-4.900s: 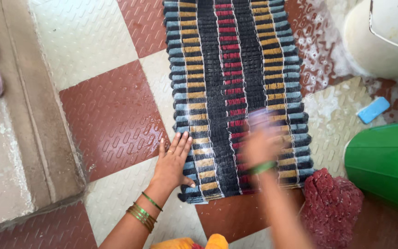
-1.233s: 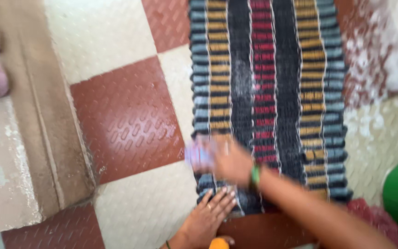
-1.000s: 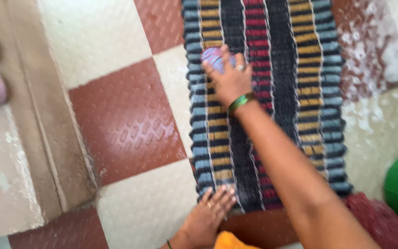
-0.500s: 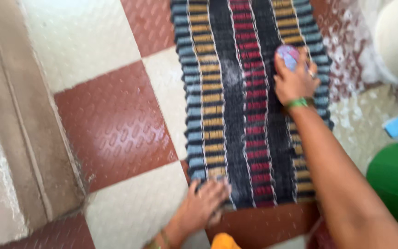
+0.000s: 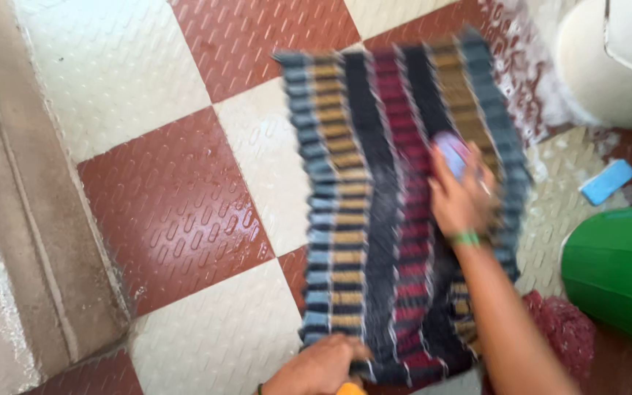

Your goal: The person scrubs several rugs on a tiled floor using a brush and a cloth. They apply soapy water to a striped rug and a round red rug, scrubbing them repeatedly before placing them into a bucket.

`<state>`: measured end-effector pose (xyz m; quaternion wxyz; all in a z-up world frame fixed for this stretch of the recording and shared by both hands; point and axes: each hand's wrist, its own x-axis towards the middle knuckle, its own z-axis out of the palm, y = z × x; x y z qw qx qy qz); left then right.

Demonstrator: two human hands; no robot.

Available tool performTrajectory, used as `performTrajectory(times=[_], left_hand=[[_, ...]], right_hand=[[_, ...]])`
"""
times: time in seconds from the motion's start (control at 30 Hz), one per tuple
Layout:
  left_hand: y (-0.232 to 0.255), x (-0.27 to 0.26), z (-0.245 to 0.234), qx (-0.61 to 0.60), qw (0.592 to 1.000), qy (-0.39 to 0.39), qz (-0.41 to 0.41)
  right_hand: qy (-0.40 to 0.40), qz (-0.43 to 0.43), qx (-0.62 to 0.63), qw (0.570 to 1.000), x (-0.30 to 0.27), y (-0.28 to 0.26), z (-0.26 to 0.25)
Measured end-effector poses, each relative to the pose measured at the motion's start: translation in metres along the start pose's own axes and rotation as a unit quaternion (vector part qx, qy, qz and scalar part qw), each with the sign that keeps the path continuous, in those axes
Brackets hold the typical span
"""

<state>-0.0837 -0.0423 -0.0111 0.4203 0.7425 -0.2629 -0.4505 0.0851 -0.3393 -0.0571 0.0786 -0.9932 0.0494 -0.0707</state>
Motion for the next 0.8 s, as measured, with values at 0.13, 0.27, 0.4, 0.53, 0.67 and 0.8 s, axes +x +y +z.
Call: performTrajectory(times=[0.13,0.27,0.4,0.53,0.67,0.8], left_hand=[[0.013,-0.011,-0.011,0.068,0.993,0.061,-0.071],[0.001,0.008,-0.024,0.408,0.896,0.126,-0.119],[-0.020,-0.013,-0.007,0.394,0.903,0.122,-0.123],[-0.033,-0.022,0.006,0.409,0.893,0.158,-0.101],[-0.020,-0.016,0.000,0.425,0.885,0.128,-0.142],[-0.014,-0.015,-0.011,0.380,0.907,0.115,-0.138]], right_hand=[[-0.048,0.122,-0.044,0.990,-0.050,0.005,-0.001],[-0.071,-0.021,0.056,0.996,-0.108,-0.097,0.010],[-0.022,-0.186,-0.043,0.981,-0.098,-0.108,-0.014],[-0.051,0.008,-0.034,0.998,-0.019,0.005,-0.018],[-0.022,0.179,0.003,0.984,-0.009,0.008,0.000],[-0.040,-0.064,-0.058,0.995,-0.083,-0.126,0.008]])
